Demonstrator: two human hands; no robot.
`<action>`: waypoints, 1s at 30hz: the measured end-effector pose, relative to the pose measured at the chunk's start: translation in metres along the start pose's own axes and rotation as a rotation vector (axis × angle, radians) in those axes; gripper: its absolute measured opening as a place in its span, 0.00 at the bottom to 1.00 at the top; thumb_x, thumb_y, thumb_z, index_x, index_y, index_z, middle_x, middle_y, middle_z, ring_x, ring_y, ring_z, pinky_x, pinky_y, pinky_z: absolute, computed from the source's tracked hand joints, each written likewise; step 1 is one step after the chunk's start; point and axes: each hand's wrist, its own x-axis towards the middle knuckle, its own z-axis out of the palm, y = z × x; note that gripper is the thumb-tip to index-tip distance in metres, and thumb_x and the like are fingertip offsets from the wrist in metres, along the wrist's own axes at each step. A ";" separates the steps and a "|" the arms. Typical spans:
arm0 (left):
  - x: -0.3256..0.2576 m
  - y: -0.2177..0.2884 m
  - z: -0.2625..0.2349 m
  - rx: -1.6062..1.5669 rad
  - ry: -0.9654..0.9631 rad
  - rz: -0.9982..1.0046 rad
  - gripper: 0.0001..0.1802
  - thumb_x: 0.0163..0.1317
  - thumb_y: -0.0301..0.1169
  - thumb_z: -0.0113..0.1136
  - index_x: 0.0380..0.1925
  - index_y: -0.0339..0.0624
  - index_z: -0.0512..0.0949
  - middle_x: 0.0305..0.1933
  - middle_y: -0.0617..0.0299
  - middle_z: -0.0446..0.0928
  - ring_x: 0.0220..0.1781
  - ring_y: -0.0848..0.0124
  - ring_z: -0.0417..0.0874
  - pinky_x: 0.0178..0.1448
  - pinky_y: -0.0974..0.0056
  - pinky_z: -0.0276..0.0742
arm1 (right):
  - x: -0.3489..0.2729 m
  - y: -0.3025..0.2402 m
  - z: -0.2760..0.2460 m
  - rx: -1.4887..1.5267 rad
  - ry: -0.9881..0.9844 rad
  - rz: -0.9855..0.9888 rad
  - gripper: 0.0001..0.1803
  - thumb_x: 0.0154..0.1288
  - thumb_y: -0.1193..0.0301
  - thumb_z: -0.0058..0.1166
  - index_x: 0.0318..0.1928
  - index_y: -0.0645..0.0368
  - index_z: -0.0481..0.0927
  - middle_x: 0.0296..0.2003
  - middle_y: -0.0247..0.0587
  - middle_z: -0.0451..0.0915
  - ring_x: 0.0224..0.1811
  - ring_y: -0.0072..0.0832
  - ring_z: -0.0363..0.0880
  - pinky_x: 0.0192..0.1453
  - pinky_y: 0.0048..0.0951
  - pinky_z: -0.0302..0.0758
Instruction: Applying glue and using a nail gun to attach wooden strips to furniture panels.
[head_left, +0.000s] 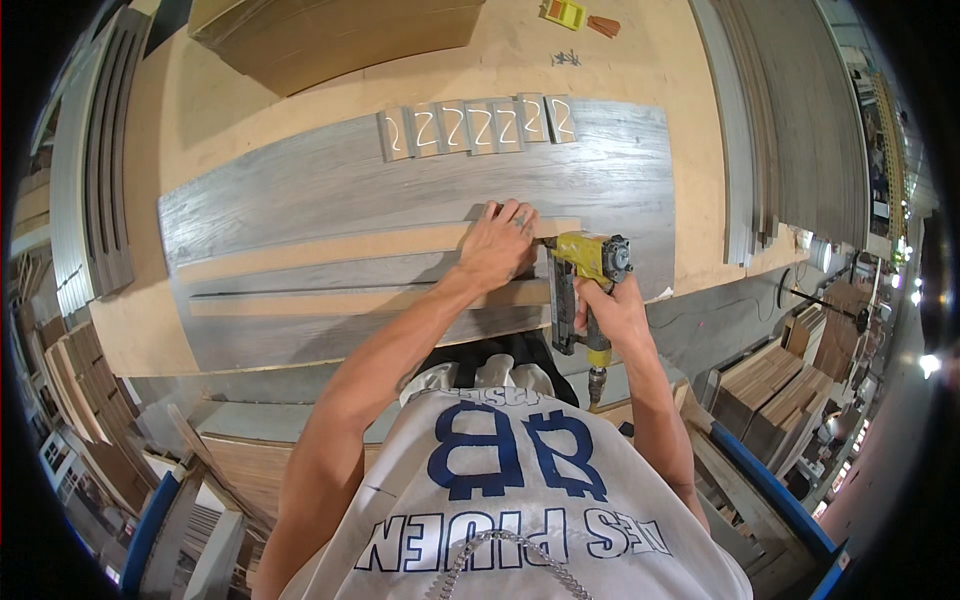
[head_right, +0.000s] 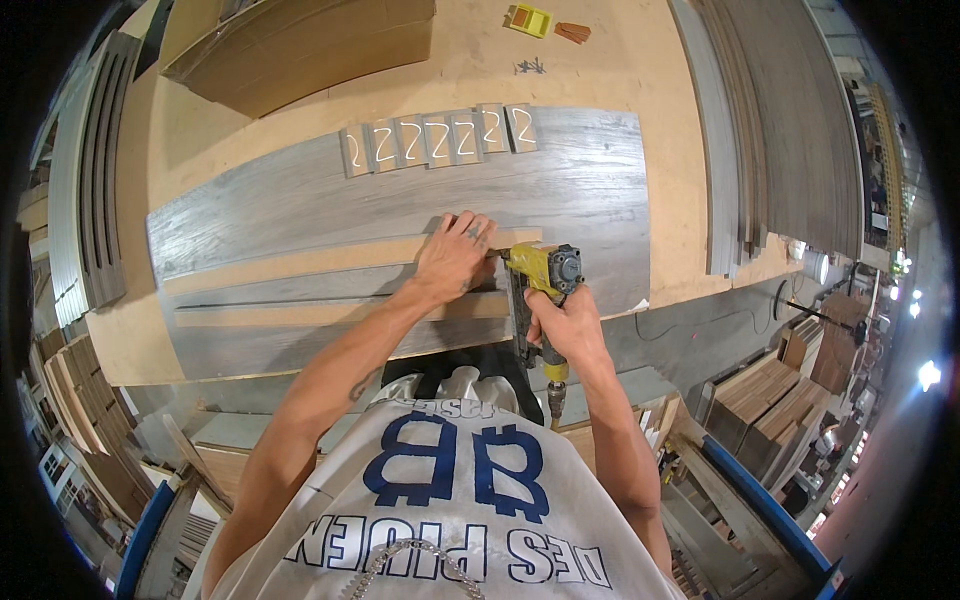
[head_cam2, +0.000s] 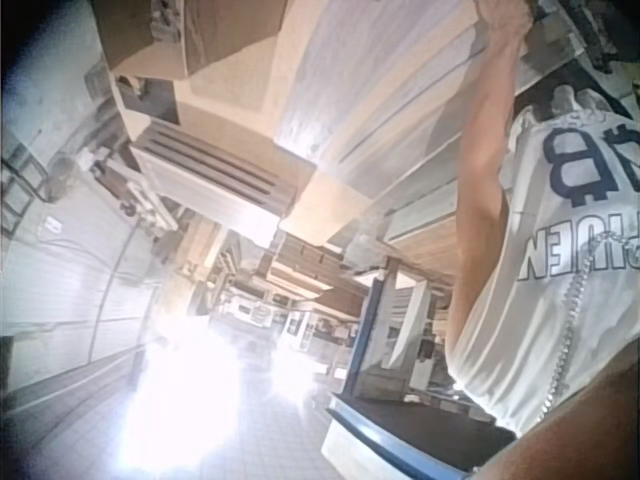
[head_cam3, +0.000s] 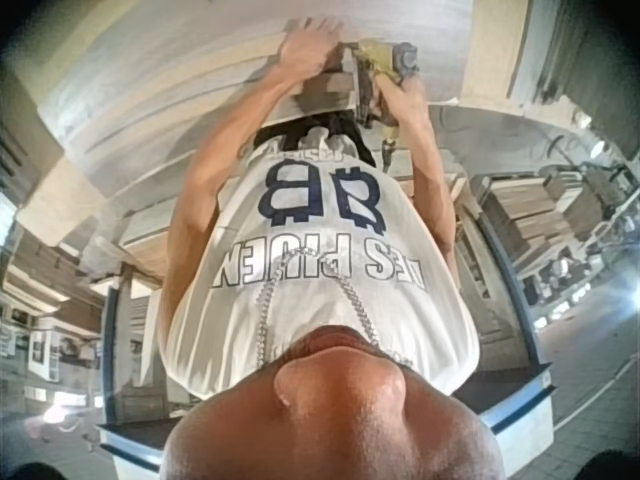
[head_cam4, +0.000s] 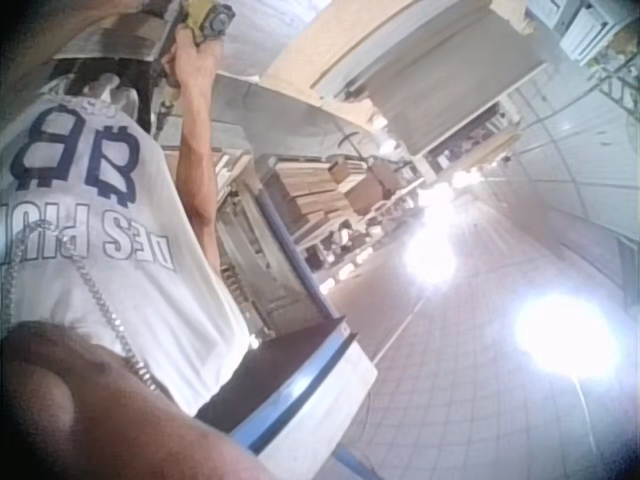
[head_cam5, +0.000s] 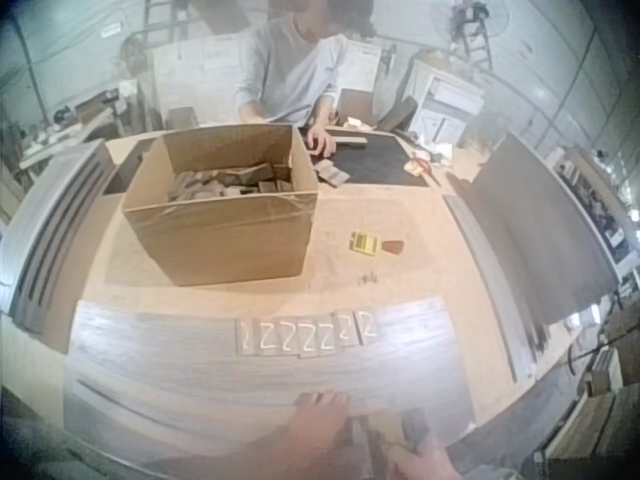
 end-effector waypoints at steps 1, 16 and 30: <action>0.001 0.001 -0.002 -0.033 0.008 0.003 0.29 0.60 0.36 0.63 0.58 0.29 0.76 0.56 0.55 0.73 0.60 0.60 0.70 0.62 0.53 0.65 | 0.000 0.000 -0.001 -0.003 -0.001 -0.004 0.11 0.66 0.70 0.58 0.33 0.68 0.80 0.15 0.38 0.77 0.15 0.25 0.78 0.21 0.29 0.75; 0.002 0.003 -0.004 -0.108 0.079 -0.026 0.28 0.58 0.38 0.66 0.54 0.32 0.77 0.52 0.55 0.74 0.57 0.59 0.72 0.62 0.54 0.67 | 0.004 -0.009 0.000 -0.032 0.002 -0.015 0.12 0.67 0.69 0.57 0.32 0.68 0.80 0.16 0.38 0.77 0.15 0.26 0.79 0.19 0.29 0.75; -0.001 0.000 -0.003 -0.079 0.062 -0.004 0.30 0.58 0.42 0.67 0.56 0.32 0.78 0.54 0.57 0.73 0.60 0.59 0.70 0.64 0.54 0.67 | 0.023 -0.014 -0.003 -0.022 -0.003 0.000 0.09 0.67 0.71 0.57 0.35 0.66 0.80 0.18 0.38 0.76 0.15 0.27 0.77 0.19 0.31 0.73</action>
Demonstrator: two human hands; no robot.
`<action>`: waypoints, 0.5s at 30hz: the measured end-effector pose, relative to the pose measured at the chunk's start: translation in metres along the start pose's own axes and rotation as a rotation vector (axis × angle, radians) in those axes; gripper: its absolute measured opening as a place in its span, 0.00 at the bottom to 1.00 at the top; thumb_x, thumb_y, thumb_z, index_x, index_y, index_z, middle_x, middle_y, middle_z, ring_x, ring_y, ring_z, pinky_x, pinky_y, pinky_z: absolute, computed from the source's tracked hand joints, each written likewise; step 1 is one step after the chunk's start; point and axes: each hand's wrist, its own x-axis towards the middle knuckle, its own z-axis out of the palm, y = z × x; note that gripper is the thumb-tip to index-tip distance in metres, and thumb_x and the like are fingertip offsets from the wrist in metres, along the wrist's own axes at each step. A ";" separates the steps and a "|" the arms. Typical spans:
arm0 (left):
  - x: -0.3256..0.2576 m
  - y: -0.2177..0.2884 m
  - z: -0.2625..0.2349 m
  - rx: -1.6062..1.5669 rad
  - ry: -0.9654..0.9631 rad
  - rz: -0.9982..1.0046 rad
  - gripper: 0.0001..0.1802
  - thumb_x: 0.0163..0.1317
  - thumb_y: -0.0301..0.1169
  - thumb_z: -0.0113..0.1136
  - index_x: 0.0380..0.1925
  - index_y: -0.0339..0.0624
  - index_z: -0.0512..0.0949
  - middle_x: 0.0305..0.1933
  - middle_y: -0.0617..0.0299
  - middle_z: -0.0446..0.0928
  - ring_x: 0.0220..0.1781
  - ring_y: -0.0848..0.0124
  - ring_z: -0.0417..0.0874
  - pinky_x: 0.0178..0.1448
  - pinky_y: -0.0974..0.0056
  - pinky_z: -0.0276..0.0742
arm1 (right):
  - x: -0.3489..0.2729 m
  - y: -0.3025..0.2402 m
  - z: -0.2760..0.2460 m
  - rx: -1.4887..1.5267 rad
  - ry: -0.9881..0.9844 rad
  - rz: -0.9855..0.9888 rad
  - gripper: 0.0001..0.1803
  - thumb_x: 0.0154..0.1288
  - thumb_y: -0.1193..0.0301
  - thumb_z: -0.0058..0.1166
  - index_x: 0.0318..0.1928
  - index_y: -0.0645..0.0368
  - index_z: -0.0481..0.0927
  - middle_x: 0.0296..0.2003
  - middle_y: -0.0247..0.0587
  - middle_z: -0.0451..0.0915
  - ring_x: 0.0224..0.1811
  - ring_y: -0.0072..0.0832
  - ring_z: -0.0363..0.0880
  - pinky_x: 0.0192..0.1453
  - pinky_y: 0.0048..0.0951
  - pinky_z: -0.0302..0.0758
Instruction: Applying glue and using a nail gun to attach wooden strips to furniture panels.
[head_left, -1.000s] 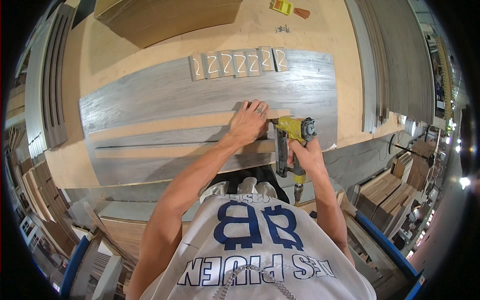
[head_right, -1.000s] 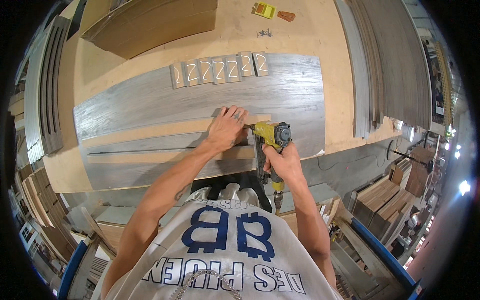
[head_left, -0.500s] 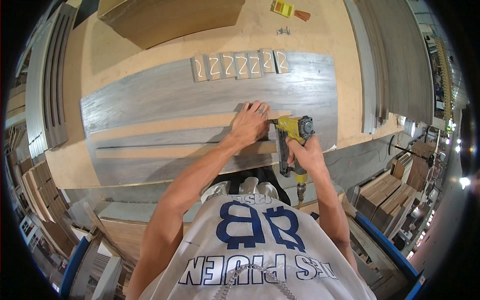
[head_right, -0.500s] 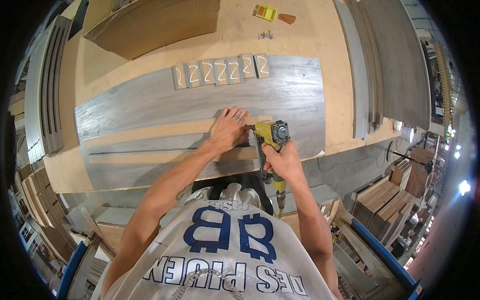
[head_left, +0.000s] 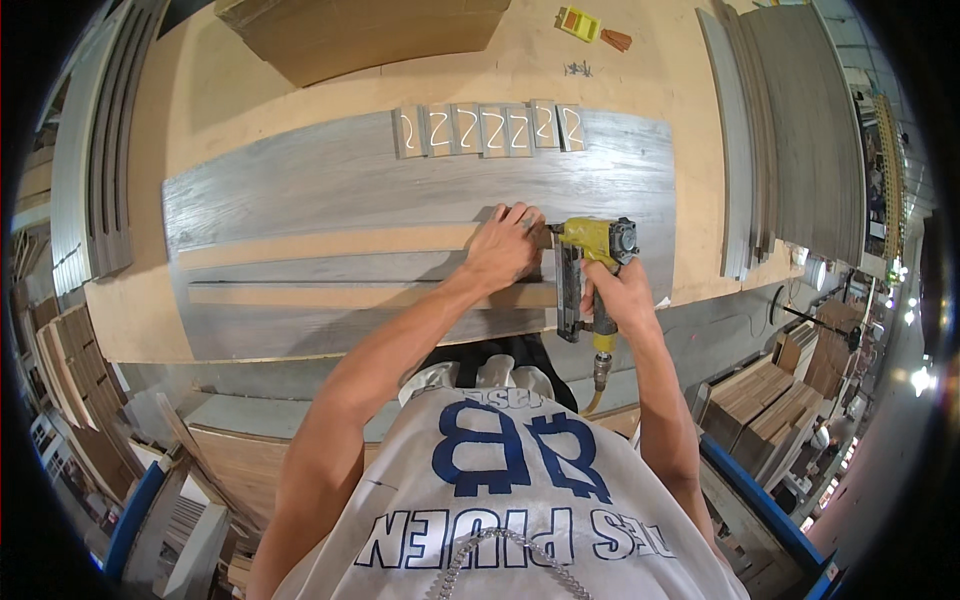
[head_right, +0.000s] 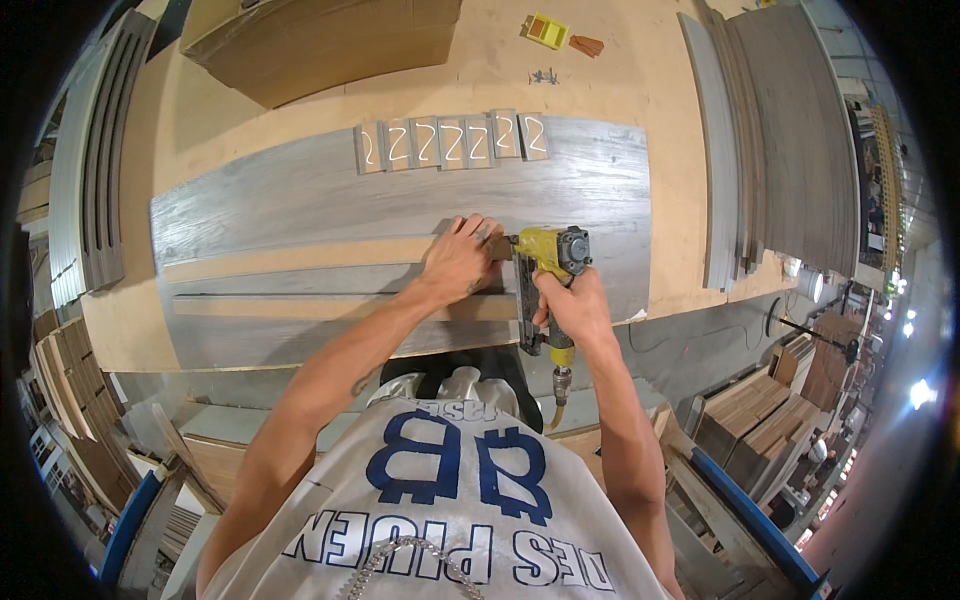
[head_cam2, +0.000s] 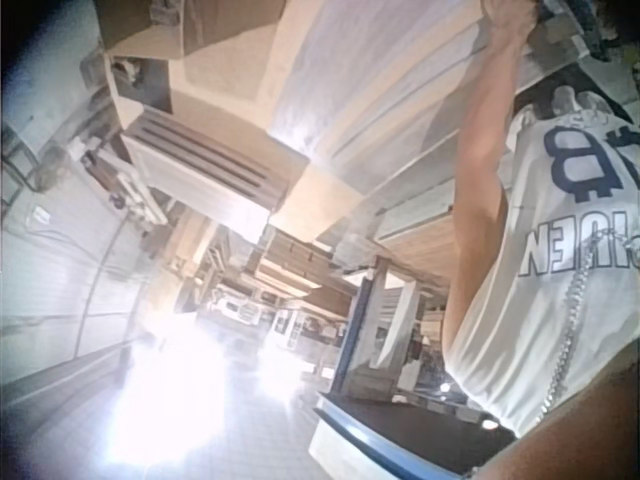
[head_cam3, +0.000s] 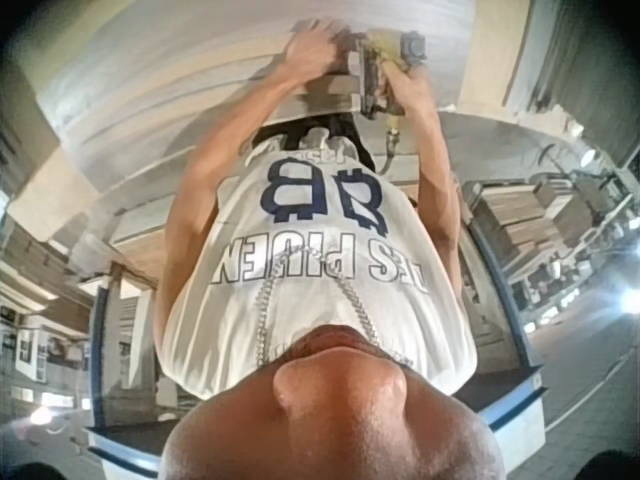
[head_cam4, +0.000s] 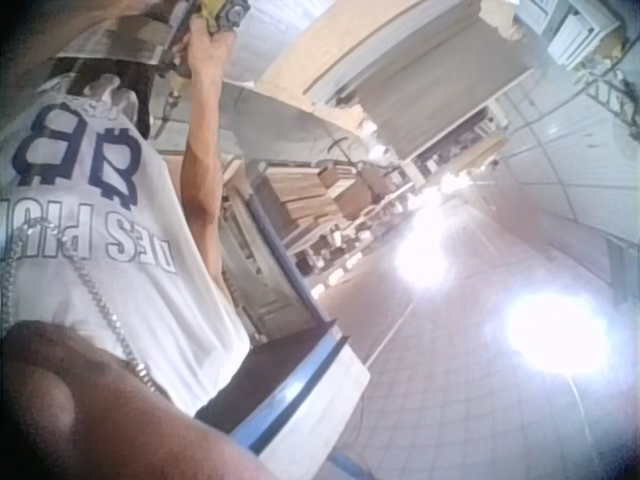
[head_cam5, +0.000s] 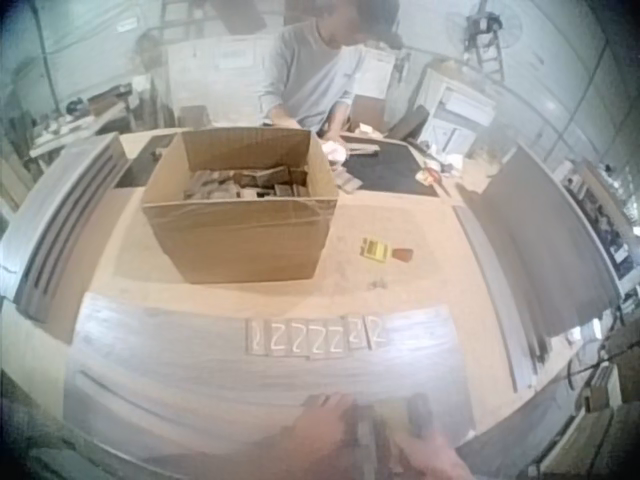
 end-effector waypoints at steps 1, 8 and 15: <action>0.001 0.000 0.000 -0.005 -0.003 0.001 0.30 0.58 0.42 0.67 0.56 0.32 0.78 0.54 0.57 0.73 0.60 0.59 0.70 0.64 0.54 0.66 | 0.000 0.000 -0.001 -0.020 -0.001 -0.017 0.09 0.67 0.70 0.57 0.34 0.66 0.81 0.17 0.38 0.77 0.15 0.27 0.77 0.20 0.31 0.74; -0.008 0.000 -0.005 -0.025 0.024 -0.028 0.33 0.61 0.44 0.66 0.60 0.33 0.75 0.62 0.53 0.73 0.67 0.54 0.68 0.71 0.50 0.61 | 0.013 0.000 -0.026 -0.276 -0.104 -0.061 0.16 0.63 0.65 0.60 0.29 0.68 0.82 0.17 0.43 0.80 0.17 0.27 0.82 0.24 0.31 0.79; -0.103 0.025 -0.031 -0.020 0.413 -0.468 0.29 0.62 0.36 0.66 0.61 0.36 0.74 0.59 0.46 0.74 0.59 0.45 0.73 0.63 0.42 0.67 | 0.051 0.018 -0.069 -1.068 0.266 -0.271 0.36 0.65 0.64 0.61 0.68 0.70 0.65 0.59 0.68 0.74 0.61 0.50 0.78 0.59 0.45 0.79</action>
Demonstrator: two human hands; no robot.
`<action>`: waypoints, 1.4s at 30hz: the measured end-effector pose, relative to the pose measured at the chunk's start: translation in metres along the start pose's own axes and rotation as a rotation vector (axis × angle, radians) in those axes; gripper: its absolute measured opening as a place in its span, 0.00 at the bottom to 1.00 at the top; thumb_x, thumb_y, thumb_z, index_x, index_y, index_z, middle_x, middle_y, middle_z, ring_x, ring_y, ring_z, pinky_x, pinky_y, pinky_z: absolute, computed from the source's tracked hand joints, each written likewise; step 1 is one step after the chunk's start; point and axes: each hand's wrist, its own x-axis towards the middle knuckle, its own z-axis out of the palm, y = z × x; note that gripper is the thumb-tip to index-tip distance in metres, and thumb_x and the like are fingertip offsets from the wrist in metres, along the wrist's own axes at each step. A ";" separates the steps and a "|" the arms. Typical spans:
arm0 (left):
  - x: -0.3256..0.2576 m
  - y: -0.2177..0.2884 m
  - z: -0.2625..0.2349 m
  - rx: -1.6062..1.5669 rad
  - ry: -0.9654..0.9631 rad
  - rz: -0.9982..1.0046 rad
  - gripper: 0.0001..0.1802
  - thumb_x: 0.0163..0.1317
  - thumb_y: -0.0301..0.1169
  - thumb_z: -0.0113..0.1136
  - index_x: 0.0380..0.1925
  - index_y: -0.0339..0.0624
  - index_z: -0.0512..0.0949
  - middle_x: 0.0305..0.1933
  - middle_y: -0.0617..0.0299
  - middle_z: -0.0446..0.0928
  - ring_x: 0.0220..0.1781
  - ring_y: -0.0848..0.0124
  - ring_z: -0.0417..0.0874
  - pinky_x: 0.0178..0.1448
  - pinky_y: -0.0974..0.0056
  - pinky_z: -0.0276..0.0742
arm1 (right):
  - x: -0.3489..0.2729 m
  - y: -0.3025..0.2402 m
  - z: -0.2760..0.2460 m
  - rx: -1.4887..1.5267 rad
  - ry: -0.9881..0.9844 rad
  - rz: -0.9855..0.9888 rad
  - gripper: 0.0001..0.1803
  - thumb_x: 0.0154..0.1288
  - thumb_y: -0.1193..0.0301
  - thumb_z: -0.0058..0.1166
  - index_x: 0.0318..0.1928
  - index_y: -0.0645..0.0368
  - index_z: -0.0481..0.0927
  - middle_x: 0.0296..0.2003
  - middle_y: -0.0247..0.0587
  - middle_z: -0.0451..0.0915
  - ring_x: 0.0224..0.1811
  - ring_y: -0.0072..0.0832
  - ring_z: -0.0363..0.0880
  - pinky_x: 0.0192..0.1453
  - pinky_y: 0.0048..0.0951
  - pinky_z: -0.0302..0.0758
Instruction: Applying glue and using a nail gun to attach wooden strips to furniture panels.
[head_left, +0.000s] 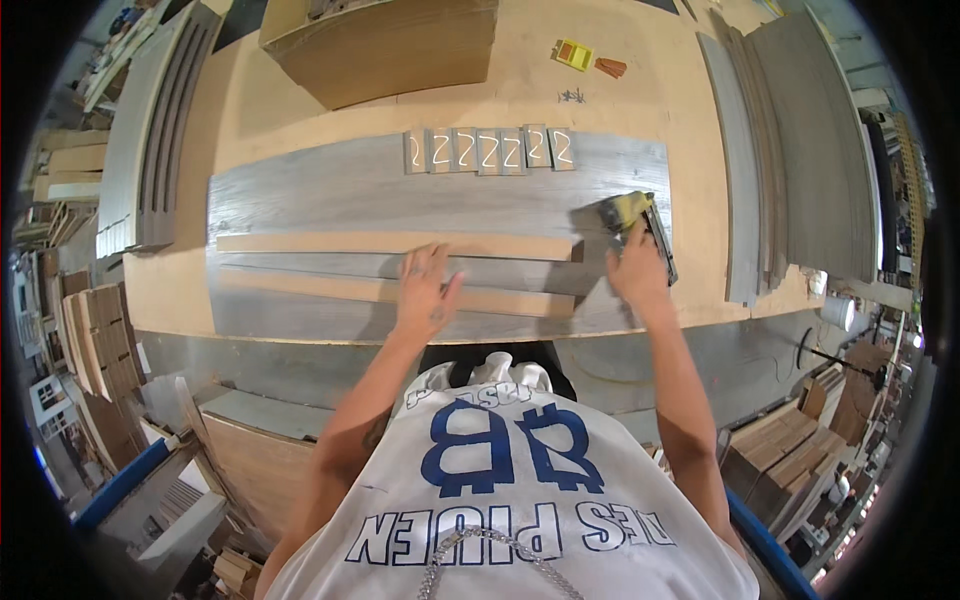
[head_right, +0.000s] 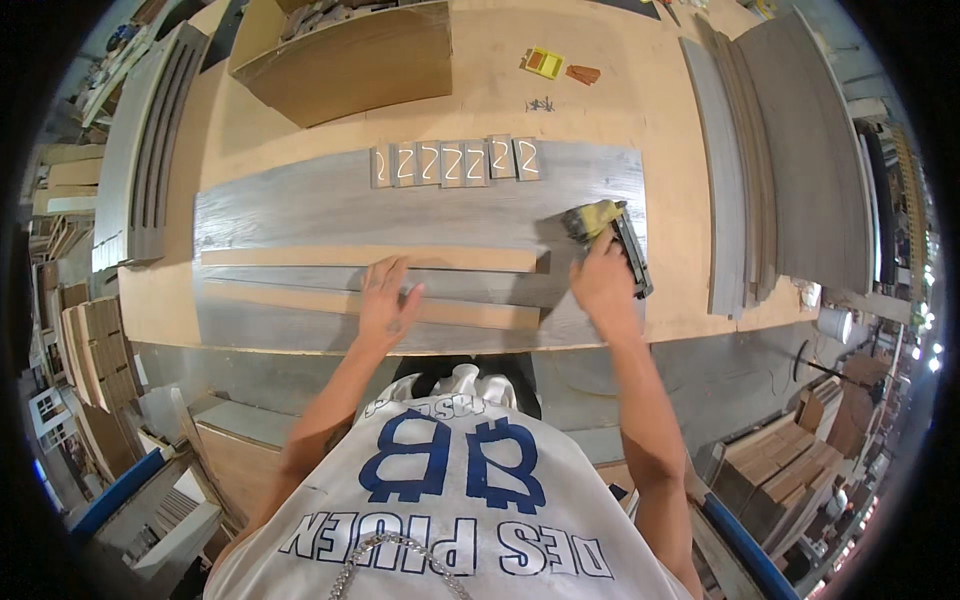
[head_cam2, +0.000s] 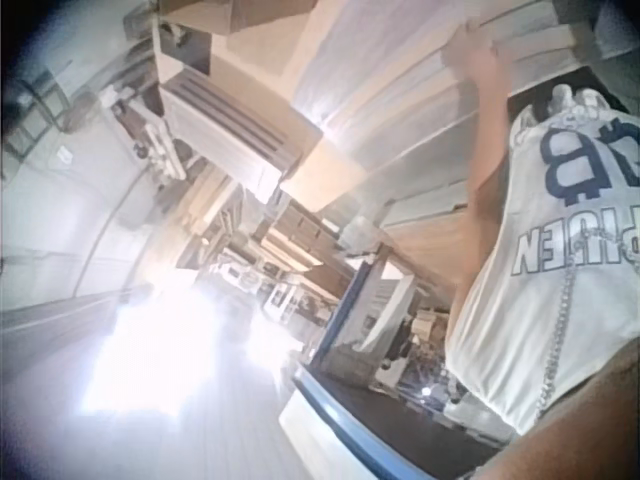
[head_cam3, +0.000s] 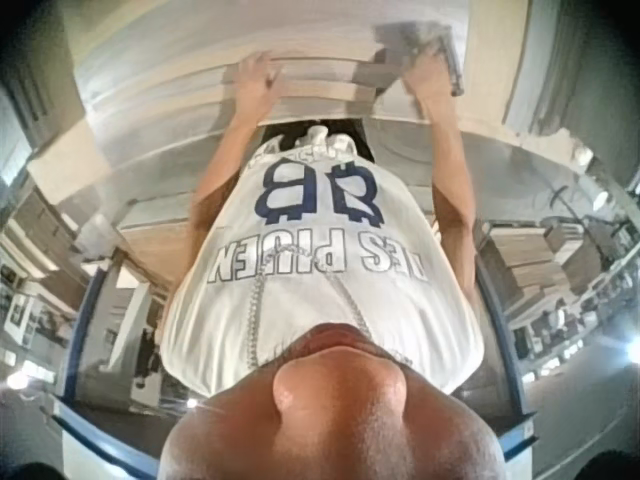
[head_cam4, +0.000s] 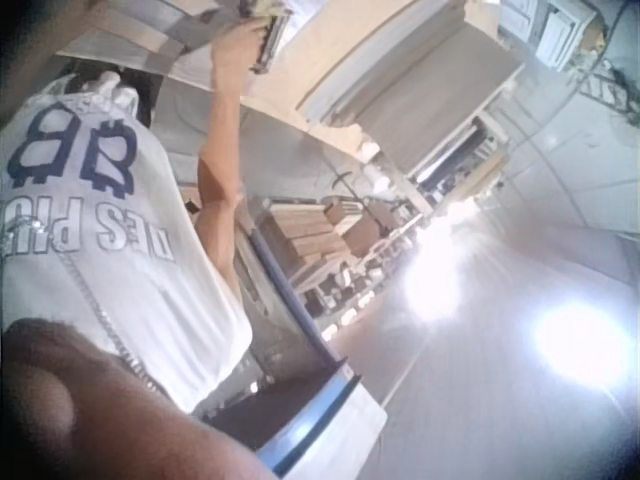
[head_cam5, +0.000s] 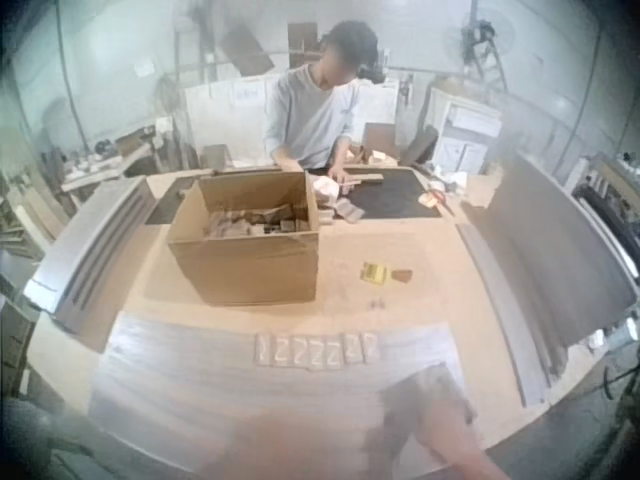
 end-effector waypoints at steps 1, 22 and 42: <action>-0.013 -0.004 -0.004 0.022 0.009 -0.004 0.29 0.62 0.36 0.66 0.61 0.36 0.74 0.59 0.46 0.74 0.59 0.45 0.73 0.63 0.42 0.67 | -0.007 0.000 0.015 0.014 0.001 -0.019 0.36 0.65 0.64 0.61 0.68 0.70 0.65 0.59 0.68 0.74 0.61 0.50 0.78 0.59 0.45 0.79; -0.083 -0.287 -0.179 0.483 0.592 -0.352 0.24 0.68 0.38 0.59 0.54 0.26 0.75 0.52 0.33 0.78 0.56 0.42 0.79 0.60 0.48 0.75 | -0.068 0.009 0.092 0.818 0.005 -0.267 0.30 0.74 0.70 0.53 0.74 0.59 0.64 0.68 0.53 0.72 0.70 0.40 0.72 0.71 0.36 0.68; -0.081 -0.443 -0.255 0.086 0.113 -0.572 0.20 0.74 0.44 0.51 0.51 0.41 0.81 0.43 0.45 0.84 0.44 0.49 0.85 0.50 0.52 0.78 | -0.098 -0.051 0.107 1.263 0.080 0.326 0.29 0.72 0.75 0.46 0.72 0.68 0.64 0.62 0.49 0.78 0.61 0.31 0.74 0.62 0.27 0.71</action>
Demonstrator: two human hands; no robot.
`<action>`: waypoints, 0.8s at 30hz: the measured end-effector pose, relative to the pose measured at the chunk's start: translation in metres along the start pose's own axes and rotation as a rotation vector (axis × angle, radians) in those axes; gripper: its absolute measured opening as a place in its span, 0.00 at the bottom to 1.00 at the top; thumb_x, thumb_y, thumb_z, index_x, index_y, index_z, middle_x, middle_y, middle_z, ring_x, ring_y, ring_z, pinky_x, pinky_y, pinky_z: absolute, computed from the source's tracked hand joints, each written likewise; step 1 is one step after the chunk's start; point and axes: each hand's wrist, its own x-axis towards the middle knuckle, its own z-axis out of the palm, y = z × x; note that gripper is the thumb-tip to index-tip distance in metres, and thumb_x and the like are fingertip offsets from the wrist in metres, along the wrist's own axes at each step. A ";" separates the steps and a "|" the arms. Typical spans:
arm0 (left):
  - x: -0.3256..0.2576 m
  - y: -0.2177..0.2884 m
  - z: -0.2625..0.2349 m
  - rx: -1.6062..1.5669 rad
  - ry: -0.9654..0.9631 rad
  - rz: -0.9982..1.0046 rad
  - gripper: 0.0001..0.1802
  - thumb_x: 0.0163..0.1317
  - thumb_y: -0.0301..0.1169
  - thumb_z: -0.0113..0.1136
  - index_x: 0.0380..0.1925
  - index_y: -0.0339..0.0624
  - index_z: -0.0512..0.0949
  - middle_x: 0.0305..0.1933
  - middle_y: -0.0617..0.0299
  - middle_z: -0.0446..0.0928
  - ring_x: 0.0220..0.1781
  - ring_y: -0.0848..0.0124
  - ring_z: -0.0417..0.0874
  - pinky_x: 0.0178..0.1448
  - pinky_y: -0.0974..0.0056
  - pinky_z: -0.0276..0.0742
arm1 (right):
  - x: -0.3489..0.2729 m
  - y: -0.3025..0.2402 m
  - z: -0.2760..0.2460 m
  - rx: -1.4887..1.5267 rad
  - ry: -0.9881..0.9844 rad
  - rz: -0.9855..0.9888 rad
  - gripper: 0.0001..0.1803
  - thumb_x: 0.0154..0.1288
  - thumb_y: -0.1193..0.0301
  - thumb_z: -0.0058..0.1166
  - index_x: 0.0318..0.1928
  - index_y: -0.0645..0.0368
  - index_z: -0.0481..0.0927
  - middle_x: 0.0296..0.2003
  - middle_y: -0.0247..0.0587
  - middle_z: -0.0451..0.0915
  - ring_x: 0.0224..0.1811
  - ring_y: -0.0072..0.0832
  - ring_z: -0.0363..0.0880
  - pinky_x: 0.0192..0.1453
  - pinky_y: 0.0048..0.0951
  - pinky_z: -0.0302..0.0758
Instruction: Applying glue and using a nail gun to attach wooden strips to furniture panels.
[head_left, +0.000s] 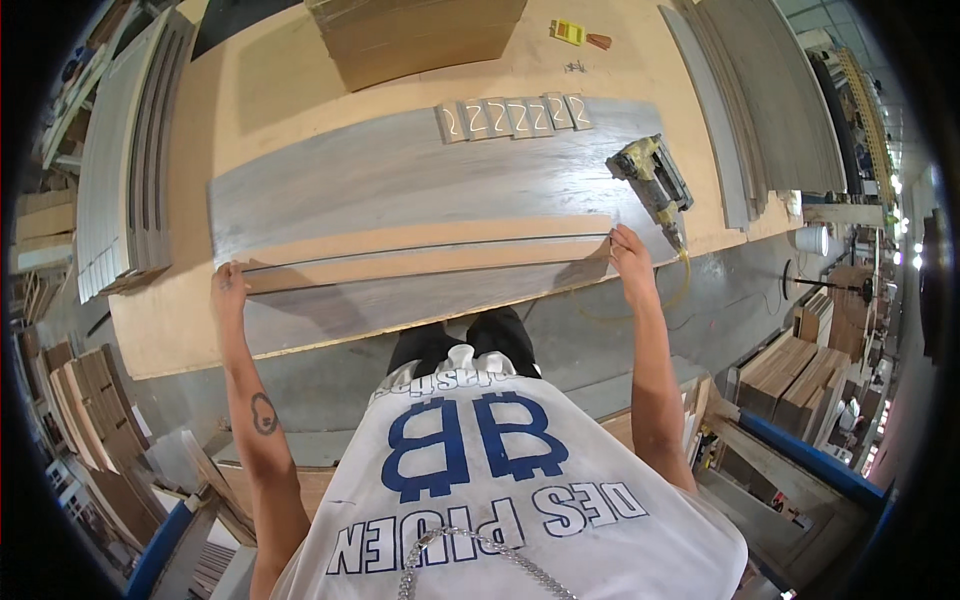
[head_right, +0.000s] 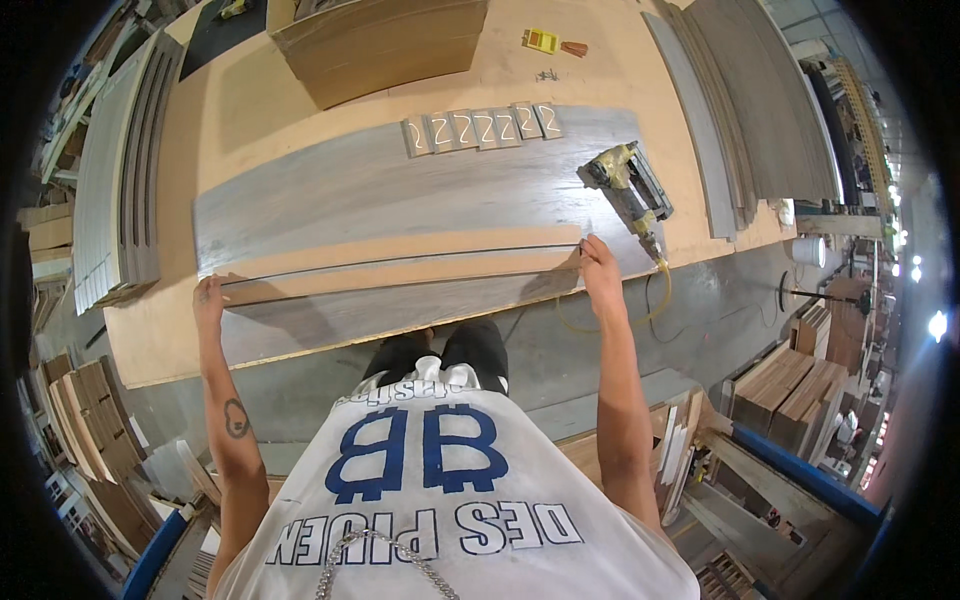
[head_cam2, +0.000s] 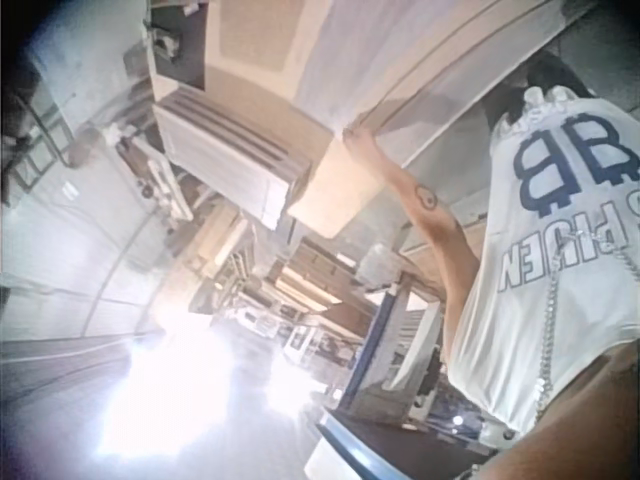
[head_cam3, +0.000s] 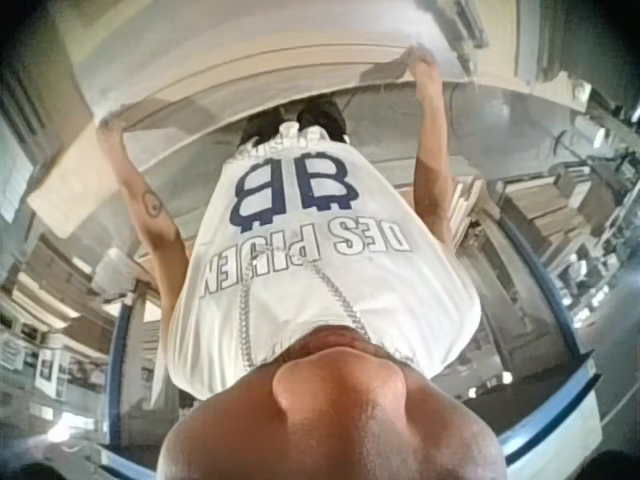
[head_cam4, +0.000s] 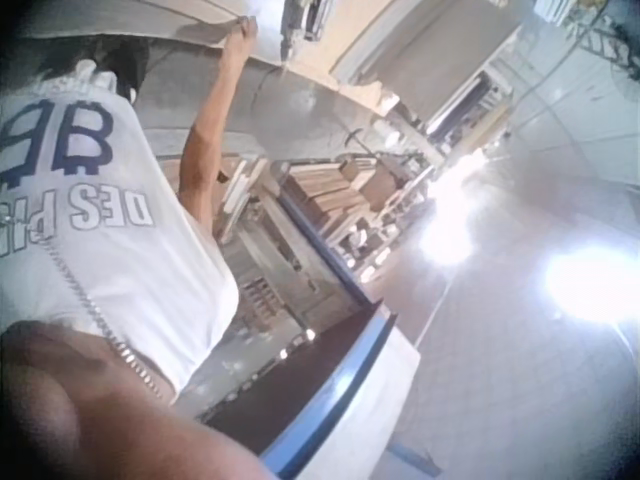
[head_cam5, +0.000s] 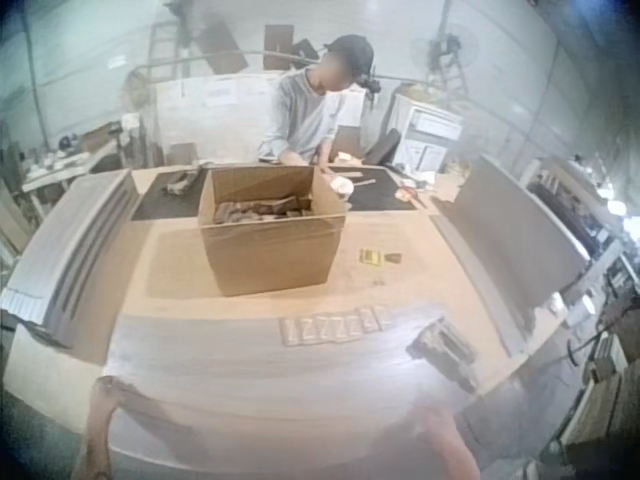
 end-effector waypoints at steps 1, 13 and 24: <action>0.006 0.000 0.001 0.052 -0.032 -0.018 0.21 0.74 0.45 0.51 0.52 0.41 0.81 0.45 0.45 0.84 0.44 0.50 0.85 0.50 0.53 0.77 | 0.006 0.004 -0.002 0.007 0.008 0.001 0.29 0.72 0.75 0.46 0.72 0.68 0.64 0.62 0.49 0.78 0.61 0.31 0.74 0.62 0.27 0.71; 0.022 0.019 0.003 -0.054 -0.071 -0.280 0.32 0.72 0.54 0.54 0.51 0.30 0.81 0.50 0.44 0.85 0.54 0.57 0.84 0.58 0.56 0.77 | 0.017 -0.021 0.014 -0.550 0.072 -0.090 0.19 0.71 0.70 0.47 0.55 0.69 0.81 0.47 0.51 0.86 0.48 0.35 0.82 0.53 0.35 0.75; -0.075 0.244 -0.076 -1.709 0.784 -0.066 0.29 0.75 0.52 0.53 0.62 0.38 0.73 0.60 0.58 0.77 0.60 0.67 0.77 0.63 0.58 0.74 | 0.005 -0.064 -0.074 0.990 0.484 -0.565 0.24 0.76 0.54 0.52 0.53 0.65 0.80 0.50 0.47 0.84 0.48 0.36 0.86 0.50 0.33 0.85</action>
